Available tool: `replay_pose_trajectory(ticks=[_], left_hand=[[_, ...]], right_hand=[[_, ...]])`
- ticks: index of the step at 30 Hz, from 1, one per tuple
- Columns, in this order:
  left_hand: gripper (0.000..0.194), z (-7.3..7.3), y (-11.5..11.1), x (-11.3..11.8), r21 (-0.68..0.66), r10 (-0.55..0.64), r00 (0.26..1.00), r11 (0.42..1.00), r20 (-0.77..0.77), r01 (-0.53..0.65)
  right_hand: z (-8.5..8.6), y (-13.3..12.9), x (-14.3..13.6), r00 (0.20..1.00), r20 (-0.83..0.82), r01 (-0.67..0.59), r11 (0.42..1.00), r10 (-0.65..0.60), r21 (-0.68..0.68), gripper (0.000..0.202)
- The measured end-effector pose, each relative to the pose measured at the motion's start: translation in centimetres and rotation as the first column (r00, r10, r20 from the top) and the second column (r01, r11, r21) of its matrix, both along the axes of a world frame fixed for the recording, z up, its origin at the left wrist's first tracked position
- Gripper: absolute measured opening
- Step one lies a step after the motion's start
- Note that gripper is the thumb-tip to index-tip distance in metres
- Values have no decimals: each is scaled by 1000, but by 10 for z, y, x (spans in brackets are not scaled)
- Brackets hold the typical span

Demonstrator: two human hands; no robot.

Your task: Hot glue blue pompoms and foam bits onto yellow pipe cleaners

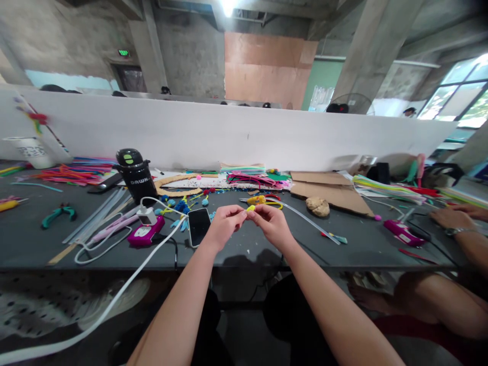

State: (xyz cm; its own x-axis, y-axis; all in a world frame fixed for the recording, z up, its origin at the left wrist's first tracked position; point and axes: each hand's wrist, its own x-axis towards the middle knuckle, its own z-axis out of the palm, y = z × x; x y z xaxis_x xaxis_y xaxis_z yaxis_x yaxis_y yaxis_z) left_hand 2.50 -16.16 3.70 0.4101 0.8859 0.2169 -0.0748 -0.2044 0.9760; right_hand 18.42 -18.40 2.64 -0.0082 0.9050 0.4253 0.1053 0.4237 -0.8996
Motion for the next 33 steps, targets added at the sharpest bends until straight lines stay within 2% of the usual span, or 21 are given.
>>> replay_pose_trajectory(ticks=[8, 13, 15, 19, 22, 28, 33], left_hand=[[22, 2, -1, -5, -148, -139, 982, 976, 125, 157], [23, 7, -4, -9, -219, -235, 956, 938, 174, 270], [24, 8, -5, -9, -230, -256, 952, 929, 168, 291], [24, 9, -5, -8, -206, -231, 964, 945, 134, 255], [25, 9, -5, -8, -166, -170, 982, 969, 85, 182], [17, 10, -5, -9, -154, -177, 983, 971, 57, 183], [18, 9, -5, -6, -93, -117, 993, 989, -1, 116]], right_hand=[[3, -3, -1, 999, -29, -39, 999, 39, 17, 28], [2, -2, 4, 986, -102, -136, 991, 136, -2, 25], [2, -3, 8, 973, -122, -197, 980, 194, -16, 32], [3, -4, 13, 958, -146, -252, 968, 247, -16, 26], [4, -4, 13, 975, -111, -197, 980, 194, -20, 21], [2, -1, 12, 985, -99, -143, 989, 141, -19, 20], [1, -1, 12, 987, -100, -129, 991, 126, -21, 20]])
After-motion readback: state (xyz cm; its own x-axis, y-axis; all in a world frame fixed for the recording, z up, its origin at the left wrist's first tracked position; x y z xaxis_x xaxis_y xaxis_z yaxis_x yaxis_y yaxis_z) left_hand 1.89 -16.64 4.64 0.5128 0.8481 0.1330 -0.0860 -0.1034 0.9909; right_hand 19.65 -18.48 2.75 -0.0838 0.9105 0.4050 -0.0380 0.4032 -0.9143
